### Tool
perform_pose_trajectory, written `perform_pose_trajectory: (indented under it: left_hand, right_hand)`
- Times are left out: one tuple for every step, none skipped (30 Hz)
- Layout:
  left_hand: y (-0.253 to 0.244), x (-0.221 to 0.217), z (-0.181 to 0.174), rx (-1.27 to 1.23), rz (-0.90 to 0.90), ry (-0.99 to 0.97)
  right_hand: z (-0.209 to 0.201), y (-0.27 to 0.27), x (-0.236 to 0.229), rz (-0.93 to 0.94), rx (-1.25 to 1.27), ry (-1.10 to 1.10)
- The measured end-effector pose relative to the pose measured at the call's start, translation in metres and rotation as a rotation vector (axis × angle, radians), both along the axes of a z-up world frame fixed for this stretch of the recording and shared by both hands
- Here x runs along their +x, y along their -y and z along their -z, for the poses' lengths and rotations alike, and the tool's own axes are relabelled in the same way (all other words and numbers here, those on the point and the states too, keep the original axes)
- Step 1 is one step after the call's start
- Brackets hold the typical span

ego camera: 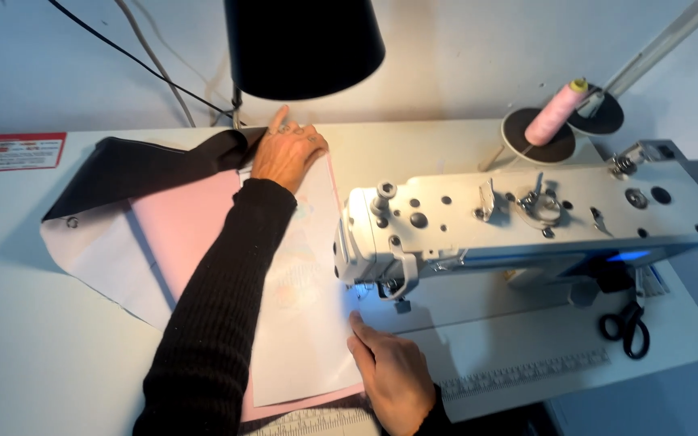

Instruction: Sewing pieces of leather together using an industrial sewing machine and then trimming the edges with scissors.

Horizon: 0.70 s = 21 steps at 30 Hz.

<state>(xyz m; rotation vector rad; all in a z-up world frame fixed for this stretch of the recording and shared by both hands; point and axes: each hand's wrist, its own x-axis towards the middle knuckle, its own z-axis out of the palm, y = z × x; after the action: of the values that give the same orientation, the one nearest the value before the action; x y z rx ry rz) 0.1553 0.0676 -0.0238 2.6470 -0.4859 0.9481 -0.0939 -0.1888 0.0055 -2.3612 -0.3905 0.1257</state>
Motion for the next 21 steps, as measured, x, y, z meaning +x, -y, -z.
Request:
perform_pose_trajectory:
  left_hand:
    - [-0.003,-0.001,0.002,0.01,0.002,-0.012]
    - [-0.005,-0.002,0.0,0.008,-0.007,-0.012]
    - [-0.004,-0.002,0.001,0.013,-0.022,-0.034]
    - [-0.003,-0.002,0.002,0.017,-0.037,-0.055]
    - [-0.005,0.0,0.0,0.018,-0.037,-0.054]
    - [-0.006,0.001,-0.003,0.018,-0.029,-0.047]
    - [-0.004,0.004,-0.004,0.014,-0.013,-0.041]
    - [-0.003,0.007,-0.004,0.012,-0.006,-0.042]
    - [-0.003,0.009,-0.003,0.019,-0.015,-0.018]
    - [-0.003,0.011,-0.003,0.027,-0.024,0.005]
    - [-0.005,0.013,-0.001,0.027,-0.028,0.002]
    - [-0.008,0.014,0.001,0.017,-0.013,-0.002]
    - [-0.01,0.017,0.002,0.007,0.003,-0.003]
    - [-0.011,0.019,0.005,0.007,0.002,-0.003]
    - [-0.013,0.023,0.004,-0.017,0.015,-0.008]
    - [-0.014,0.028,0.004,-0.04,0.027,-0.012]
    - [-0.014,0.029,0.002,-0.041,0.029,-0.01]
    - [-0.014,0.029,0.0,-0.074,0.035,-0.033]
    - [-0.013,0.028,0.001,-0.109,0.041,-0.06]
    - [-0.013,0.03,0.001,-0.112,0.042,-0.061]
    - [-0.015,0.032,0.001,-0.109,0.035,-0.057]
  right_hand:
    - [-0.001,-0.001,0.001,-0.008,-0.005,-0.006]
    - [-0.004,-0.003,0.002,-0.017,-0.007,-0.006]
    - [-0.005,-0.004,0.002,-0.009,-0.013,-0.025]
    - [-0.007,-0.005,0.002,-0.001,-0.02,-0.044]
    - [-0.006,-0.007,0.005,-0.001,-0.018,-0.043]
    - [-0.004,-0.008,0.008,-0.008,-0.009,-0.034]
    - [-0.003,-0.008,0.011,-0.007,-0.004,-0.027]
    - [-0.008,-0.009,0.014,0.0,-0.006,-0.029]
    - [-0.012,-0.01,0.016,0.005,-0.01,-0.081]
    - [-0.016,-0.012,0.017,0.011,-0.015,-0.134]
    - [-0.015,-0.013,0.019,0.008,-0.015,-0.137]
    - [-0.014,-0.015,0.021,0.012,-0.007,-0.172]
    - [-0.014,-0.016,0.023,0.019,0.001,-0.204]
    - [-0.014,-0.017,0.024,0.018,0.0,-0.204]
    - [-0.015,-0.018,0.027,0.029,-0.008,-0.223]
    - [-0.015,-0.019,0.03,0.04,-0.016,-0.241]
    - [-0.015,-0.019,0.03,0.042,-0.016,-0.239]
    - [-0.015,-0.019,0.031,0.049,-0.029,-0.281]
    - [-0.013,-0.019,0.03,0.056,-0.043,-0.326]
    - [-0.013,-0.018,0.028,0.057,-0.045,-0.327]
    - [-0.013,-0.018,0.027,0.073,-0.034,-0.365]
